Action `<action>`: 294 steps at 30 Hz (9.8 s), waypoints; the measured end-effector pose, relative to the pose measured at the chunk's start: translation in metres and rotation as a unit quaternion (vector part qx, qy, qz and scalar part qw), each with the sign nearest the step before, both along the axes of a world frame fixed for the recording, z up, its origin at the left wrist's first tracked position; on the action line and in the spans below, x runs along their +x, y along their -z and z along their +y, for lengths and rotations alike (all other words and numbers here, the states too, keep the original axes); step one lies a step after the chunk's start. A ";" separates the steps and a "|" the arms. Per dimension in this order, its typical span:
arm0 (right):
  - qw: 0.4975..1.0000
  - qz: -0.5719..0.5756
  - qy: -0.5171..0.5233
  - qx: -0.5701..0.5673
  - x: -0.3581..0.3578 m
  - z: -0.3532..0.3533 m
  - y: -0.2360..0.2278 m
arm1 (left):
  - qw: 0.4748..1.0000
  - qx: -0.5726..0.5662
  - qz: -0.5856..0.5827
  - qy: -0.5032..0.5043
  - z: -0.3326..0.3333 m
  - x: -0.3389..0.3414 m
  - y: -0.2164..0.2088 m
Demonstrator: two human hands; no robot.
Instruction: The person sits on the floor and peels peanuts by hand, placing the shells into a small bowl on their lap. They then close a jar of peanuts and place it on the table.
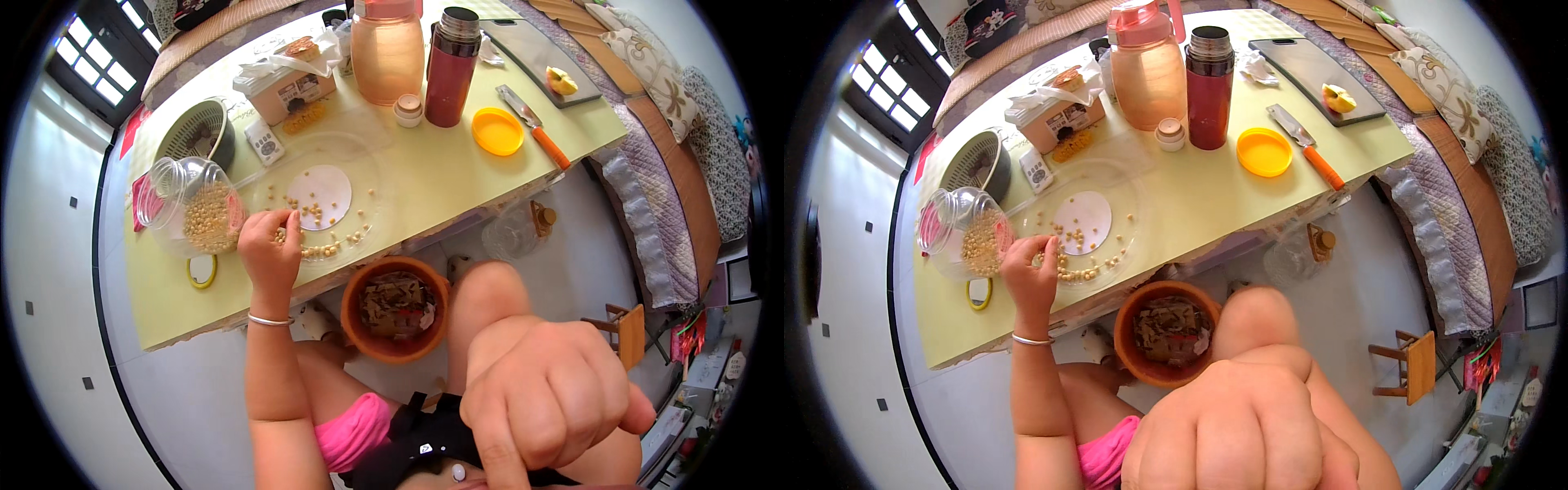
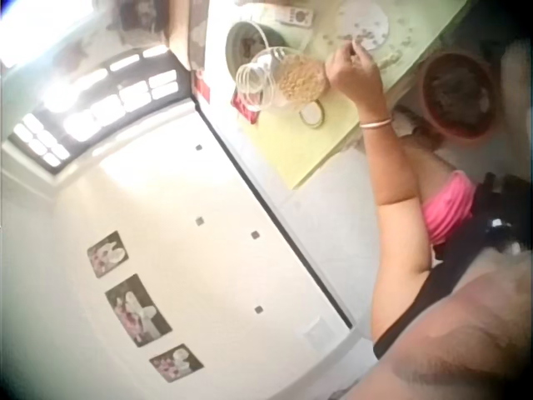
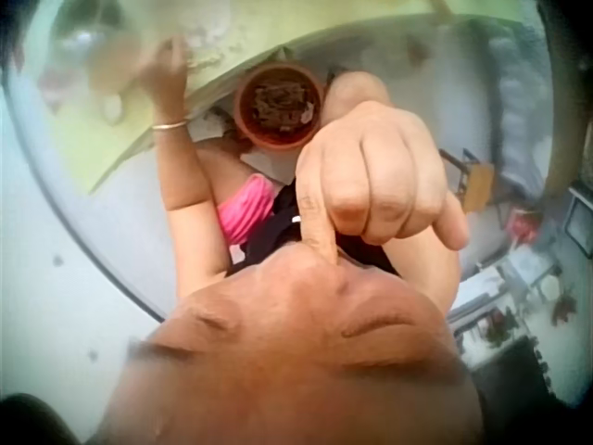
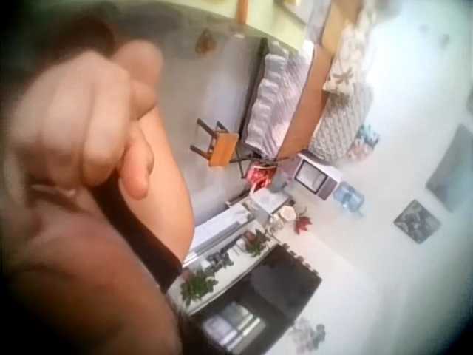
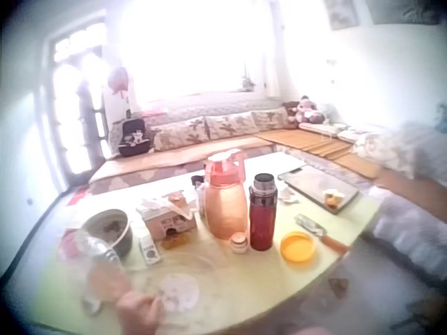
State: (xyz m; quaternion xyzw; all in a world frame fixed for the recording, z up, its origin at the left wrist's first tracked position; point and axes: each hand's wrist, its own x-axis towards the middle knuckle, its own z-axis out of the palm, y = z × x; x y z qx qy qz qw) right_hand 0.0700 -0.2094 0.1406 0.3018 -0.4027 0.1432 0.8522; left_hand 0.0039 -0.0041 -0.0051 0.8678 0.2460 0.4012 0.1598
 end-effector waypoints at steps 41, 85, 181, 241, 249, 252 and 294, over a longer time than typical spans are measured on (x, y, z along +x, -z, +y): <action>0.905 0.009 -0.067 -0.420 0.084 0.041 0.061 | 1.000 -0.002 -0.025 0.009 -0.001 0.004 -0.002; 0.184 -0.454 0.595 -0.637 0.116 0.083 0.162 | 0.988 -0.018 0.153 0.024 -0.004 0.016 0.017; 0.583 -0.149 -0.199 -0.774 0.097 0.114 0.165 | 0.978 -0.032 0.204 0.041 0.031 0.003 0.007; 0.587 -0.101 -0.225 -0.771 0.097 0.121 0.169 | 0.980 0.001 0.197 -0.001 0.042 0.017 0.019; 0.591 -0.104 -0.225 -0.768 0.096 0.122 0.170 | 0.972 0.011 0.231 -0.039 0.037 0.024 0.020; 0.589 -0.105 -0.221 -0.770 0.096 0.121 0.170 | 0.977 -0.031 0.207 -0.034 0.038 0.025 0.017; 0.590 -0.044 -0.249 -0.767 0.102 0.120 0.167 | 0.962 -0.254 0.087 0.048 0.027 0.020 -0.010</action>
